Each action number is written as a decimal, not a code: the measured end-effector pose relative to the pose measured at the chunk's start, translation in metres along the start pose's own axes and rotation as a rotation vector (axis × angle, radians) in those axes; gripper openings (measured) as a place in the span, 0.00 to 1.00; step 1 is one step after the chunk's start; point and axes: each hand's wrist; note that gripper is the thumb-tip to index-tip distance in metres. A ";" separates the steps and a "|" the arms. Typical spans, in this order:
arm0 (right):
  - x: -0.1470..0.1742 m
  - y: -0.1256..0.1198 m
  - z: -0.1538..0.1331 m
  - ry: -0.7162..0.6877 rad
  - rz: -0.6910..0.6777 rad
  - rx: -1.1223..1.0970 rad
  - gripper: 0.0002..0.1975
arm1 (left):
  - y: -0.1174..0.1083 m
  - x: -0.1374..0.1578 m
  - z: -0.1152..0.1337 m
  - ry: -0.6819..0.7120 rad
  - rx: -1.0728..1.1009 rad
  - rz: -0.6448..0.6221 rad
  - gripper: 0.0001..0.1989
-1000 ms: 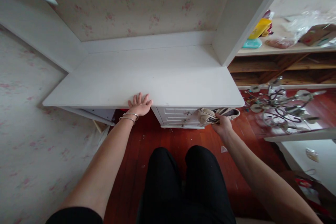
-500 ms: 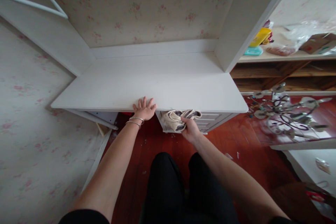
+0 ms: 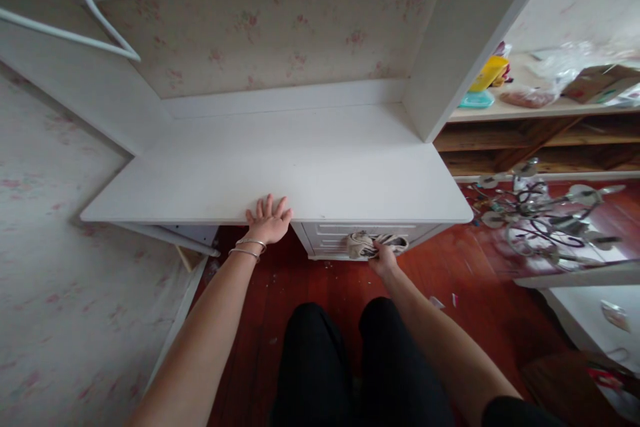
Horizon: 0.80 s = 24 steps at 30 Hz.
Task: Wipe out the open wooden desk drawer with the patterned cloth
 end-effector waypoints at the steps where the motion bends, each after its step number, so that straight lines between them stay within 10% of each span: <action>1: -0.004 -0.011 -0.016 0.022 0.059 0.003 0.10 | 0.001 0.000 0.000 0.003 0.002 0.002 0.35; 7: 0.014 -0.033 -0.083 0.024 0.157 -0.016 0.13 | 0.001 0.002 0.000 0.005 -0.020 0.020 0.35; 15: 0.115 -0.017 -0.111 -0.035 -0.071 0.022 0.11 | 0.002 0.001 -0.002 0.023 0.016 0.016 0.35; 24: 0.165 0.106 -0.101 0.000 -0.486 -0.085 0.11 | 0.008 0.000 -0.004 0.019 0.043 0.067 0.33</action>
Point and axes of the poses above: each hand's wrist, its own x-axis away from the middle knuckle, its own y-axis out of the palm, z = x × y, and after that the axes turned 3 degrees about x, right-handed
